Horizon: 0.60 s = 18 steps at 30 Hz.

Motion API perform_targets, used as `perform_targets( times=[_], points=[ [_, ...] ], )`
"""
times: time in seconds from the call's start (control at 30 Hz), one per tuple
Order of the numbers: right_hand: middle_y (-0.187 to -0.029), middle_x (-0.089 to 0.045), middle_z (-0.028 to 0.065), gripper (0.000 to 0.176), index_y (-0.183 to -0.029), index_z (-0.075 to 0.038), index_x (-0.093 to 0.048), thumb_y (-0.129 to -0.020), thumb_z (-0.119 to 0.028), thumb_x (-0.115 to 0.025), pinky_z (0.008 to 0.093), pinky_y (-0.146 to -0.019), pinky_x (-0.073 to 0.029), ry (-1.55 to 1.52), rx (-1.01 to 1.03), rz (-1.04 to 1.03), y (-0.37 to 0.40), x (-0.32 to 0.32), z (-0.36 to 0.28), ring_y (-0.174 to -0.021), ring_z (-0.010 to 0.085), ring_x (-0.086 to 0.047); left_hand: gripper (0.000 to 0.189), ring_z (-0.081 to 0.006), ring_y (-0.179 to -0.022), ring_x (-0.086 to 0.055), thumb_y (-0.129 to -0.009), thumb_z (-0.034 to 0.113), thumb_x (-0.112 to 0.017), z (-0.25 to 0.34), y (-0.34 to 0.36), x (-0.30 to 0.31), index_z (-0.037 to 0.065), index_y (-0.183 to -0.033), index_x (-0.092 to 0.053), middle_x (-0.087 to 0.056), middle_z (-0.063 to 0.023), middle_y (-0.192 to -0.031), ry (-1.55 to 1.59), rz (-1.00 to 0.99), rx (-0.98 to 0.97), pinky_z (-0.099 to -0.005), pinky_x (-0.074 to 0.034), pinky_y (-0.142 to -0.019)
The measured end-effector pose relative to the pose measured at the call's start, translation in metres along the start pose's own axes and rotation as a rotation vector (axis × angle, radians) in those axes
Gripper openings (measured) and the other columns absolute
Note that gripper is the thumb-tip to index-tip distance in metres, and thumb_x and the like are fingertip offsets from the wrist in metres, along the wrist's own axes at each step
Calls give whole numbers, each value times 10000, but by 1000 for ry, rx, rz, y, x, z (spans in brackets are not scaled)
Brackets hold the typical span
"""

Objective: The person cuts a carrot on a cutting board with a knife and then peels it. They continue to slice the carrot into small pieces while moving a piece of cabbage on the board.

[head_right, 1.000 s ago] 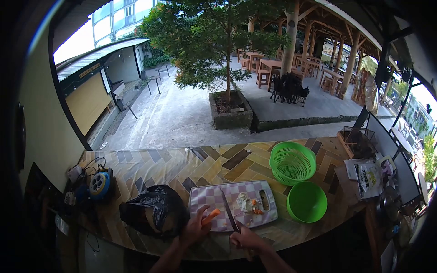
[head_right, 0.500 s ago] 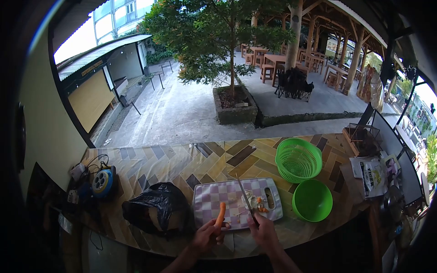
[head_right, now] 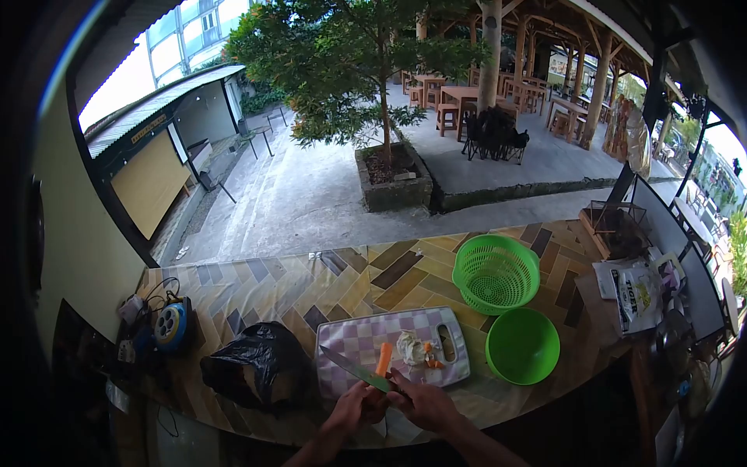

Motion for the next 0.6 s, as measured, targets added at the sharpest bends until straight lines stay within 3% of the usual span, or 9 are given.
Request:
perform_targets(
  times=[0.1, 0.2, 0.3, 0.43, 0.5, 0.6],
  points=[
    [-944, -662, 224, 611, -1436, -59, -391, -971, -439, -498, 461, -750, -506, -14, -35, -73, -5, 13, -5, -865, 416, -645, 276, -121, -494, -368, -1012, 190, -340, -2, -5, 0, 64, -1228, -457, -414, -16, -691, -155, -29, -71, -279, -347, -451],
    [-943, -666, 205, 576, -1437, -52, -393, -983, -389, -499, 426, -739, -506, -66, -37, -101, -7, 18, -1, -842, 364, -662, 280, -139, -548, -429, -1019, 181, -335, -2, -1, -9, 56, -1235, -461, -462, -36, -736, -132, 88, -26, -281, -367, -459],
    [-878, -649, 132, 515, -1444, -56, -395, -1005, -314, -479, 357, -696, -491, -398, -15, -104, -9, 13, 8, -763, 239, -633, 295, -150, -660, -506, -1042, 216, -334, 8, 1, -30, 32, -1223, -476, -526, -61, -818, 95, -77, -60, -272, -426, -552],
    [-756, -538, 27, 459, -1444, -58, -410, -1030, -255, -438, 275, -650, -446, -681, -115, -156, -5, 3, 26, -690, 97, -495, 300, -153, -864, -564, -1041, 216, -400, -13, -9, -13, -2, -1222, -499, -579, -73, -950, 163, 9, -236, -282, -466, -769],
    [-738, -500, 19, 455, -1439, -56, -420, -1032, -259, -434, 267, -639, -434, -705, -133, -163, -1, 2, 27, -670, 93, -467, 293, -150, -932, -571, -1036, 202, -434, -18, -12, -6, -11, -1223, -508, -589, -71, -993, 221, 8, -331, -297, -457, -861],
    [-724, -479, 11, 453, -1440, -62, -424, -1033, -261, -428, 258, -626, -424, -725, -129, -169, 3, 2, 31, -661, 89, -455, 277, -154, -1014, -570, -1009, 134, -496, -18, -2, -10, -13, -1244, -510, -593, -77, -1079, 80, 77, -318, -315, -458, -916]
  ],
)
Point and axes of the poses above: each hand's wrist, its own y-axis away from the middle knuckle, its own x-axis out of the back of the hand, z = x × y, the point moved 3 cm from there along -y, towards the middle knuckle
